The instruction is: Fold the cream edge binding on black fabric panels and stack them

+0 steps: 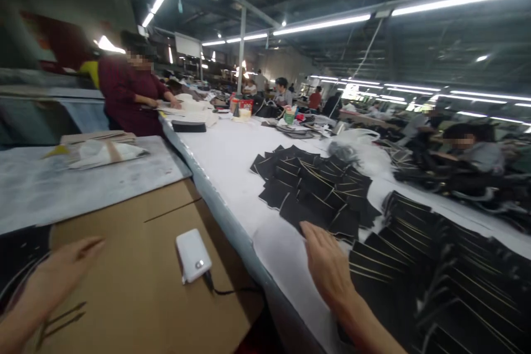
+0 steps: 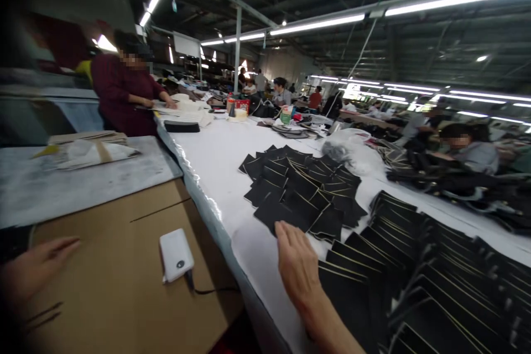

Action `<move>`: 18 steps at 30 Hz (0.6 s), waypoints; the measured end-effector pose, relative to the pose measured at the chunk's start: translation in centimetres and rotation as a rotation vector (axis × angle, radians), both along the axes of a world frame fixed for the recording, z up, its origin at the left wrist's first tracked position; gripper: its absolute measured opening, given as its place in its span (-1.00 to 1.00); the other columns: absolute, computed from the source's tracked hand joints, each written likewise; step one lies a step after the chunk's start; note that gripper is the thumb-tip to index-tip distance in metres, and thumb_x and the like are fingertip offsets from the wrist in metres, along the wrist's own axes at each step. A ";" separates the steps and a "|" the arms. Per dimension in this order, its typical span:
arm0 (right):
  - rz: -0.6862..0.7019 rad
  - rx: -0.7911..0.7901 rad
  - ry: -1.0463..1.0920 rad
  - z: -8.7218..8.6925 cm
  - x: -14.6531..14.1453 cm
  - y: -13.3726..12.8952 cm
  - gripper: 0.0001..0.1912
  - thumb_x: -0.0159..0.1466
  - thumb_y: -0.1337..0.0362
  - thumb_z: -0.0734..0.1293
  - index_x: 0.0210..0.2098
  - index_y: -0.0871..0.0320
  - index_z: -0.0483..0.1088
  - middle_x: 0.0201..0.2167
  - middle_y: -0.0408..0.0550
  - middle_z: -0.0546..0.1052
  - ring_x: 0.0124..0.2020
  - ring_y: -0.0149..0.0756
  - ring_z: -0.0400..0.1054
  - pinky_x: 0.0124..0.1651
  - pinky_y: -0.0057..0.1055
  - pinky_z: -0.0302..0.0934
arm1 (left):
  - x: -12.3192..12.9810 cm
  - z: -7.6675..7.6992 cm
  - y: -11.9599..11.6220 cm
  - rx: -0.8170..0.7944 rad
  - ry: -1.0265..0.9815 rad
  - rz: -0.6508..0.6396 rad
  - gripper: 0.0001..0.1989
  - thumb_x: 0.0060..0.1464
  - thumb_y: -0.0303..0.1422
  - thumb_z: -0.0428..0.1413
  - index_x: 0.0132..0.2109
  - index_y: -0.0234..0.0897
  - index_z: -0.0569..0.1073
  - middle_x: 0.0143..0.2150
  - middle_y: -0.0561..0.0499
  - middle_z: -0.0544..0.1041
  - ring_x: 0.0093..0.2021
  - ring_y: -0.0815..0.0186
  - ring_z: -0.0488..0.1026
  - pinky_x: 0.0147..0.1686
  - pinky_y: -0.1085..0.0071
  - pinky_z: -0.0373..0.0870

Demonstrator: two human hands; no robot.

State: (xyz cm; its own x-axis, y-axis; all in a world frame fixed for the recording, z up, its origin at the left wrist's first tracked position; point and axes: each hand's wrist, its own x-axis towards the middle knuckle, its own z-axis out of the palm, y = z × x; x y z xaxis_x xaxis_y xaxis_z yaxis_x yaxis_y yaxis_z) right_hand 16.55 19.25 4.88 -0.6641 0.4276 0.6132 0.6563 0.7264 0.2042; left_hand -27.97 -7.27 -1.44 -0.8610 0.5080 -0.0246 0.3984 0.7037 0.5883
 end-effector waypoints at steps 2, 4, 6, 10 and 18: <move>0.195 0.076 0.082 -0.2 0.2 -3.1 -0.54 0.35 0.54 0.00 0.09 0.28 0.37 0.02 0.11 0.53 0.04 -0.20 0.42 0.13 -0.25 0.26 | 6.1 1.2 3.7 0.273 -0.499 -0.180 -0.53 0.08 0.08 0.05 -0.08 -0.18 0.48 -0.17 0.01 0.58 -0.19 0.20 0.44 -0.24 0.42 0.38; 0.347 0.073 0.089 -1.2 0.4 -6.6 -0.53 0.36 0.52 0.01 0.11 0.24 0.36 0.04 0.08 0.53 0.09 -0.23 0.39 0.16 -0.28 0.25 | 13.1 2.7 6.9 0.390 -0.949 -0.406 -0.42 0.02 0.13 0.12 -0.05 -0.27 0.51 -0.17 -0.09 0.58 -0.25 0.22 0.45 -0.35 0.43 0.37; 0.461 0.052 0.076 -3.0 0.8 -9.8 -0.60 0.39 0.43 0.07 0.12 0.17 0.37 0.04 0.03 0.54 0.09 -0.23 0.40 0.17 -0.30 0.26 | 19.1 3.8 9.3 0.420 -1.236 -0.565 -0.44 0.01 0.08 0.15 -0.07 -0.32 0.53 -0.20 -0.14 0.58 -0.26 0.22 0.46 -0.35 0.42 0.37; 0.525 -0.093 0.109 -6.9 2.9 -13.7 -0.72 0.37 0.31 0.25 0.06 0.04 0.39 -0.07 -0.06 0.60 -0.03 -0.26 0.47 0.16 -0.28 0.28 | 25.6 3.1 11.0 0.253 -1.179 -0.625 -0.55 -0.14 -0.11 0.30 -0.17 -0.35 0.53 -0.35 -0.03 0.56 -0.36 0.28 0.42 -0.36 0.45 0.29; 0.177 -0.936 0.227 -4.9 8.9 -15.2 -0.36 0.20 0.22 0.43 0.21 0.10 0.19 0.14 0.09 0.42 0.14 -0.11 0.33 0.15 -0.24 0.30 | 32.1 1.0 7.1 0.164 -1.204 -0.835 -0.59 0.00 -0.04 0.21 -0.14 -0.27 0.47 -0.31 0.05 0.49 -0.30 0.29 0.36 -0.29 0.43 0.25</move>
State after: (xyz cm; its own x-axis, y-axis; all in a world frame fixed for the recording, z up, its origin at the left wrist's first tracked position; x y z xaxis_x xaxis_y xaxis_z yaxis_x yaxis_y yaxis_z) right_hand 25.49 4.05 -0.03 -0.6735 0.7122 0.1980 0.4751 0.6223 -0.6221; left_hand 4.16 -0.14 -0.48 0.1731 0.9036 -0.3919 -0.1304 0.4154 0.9003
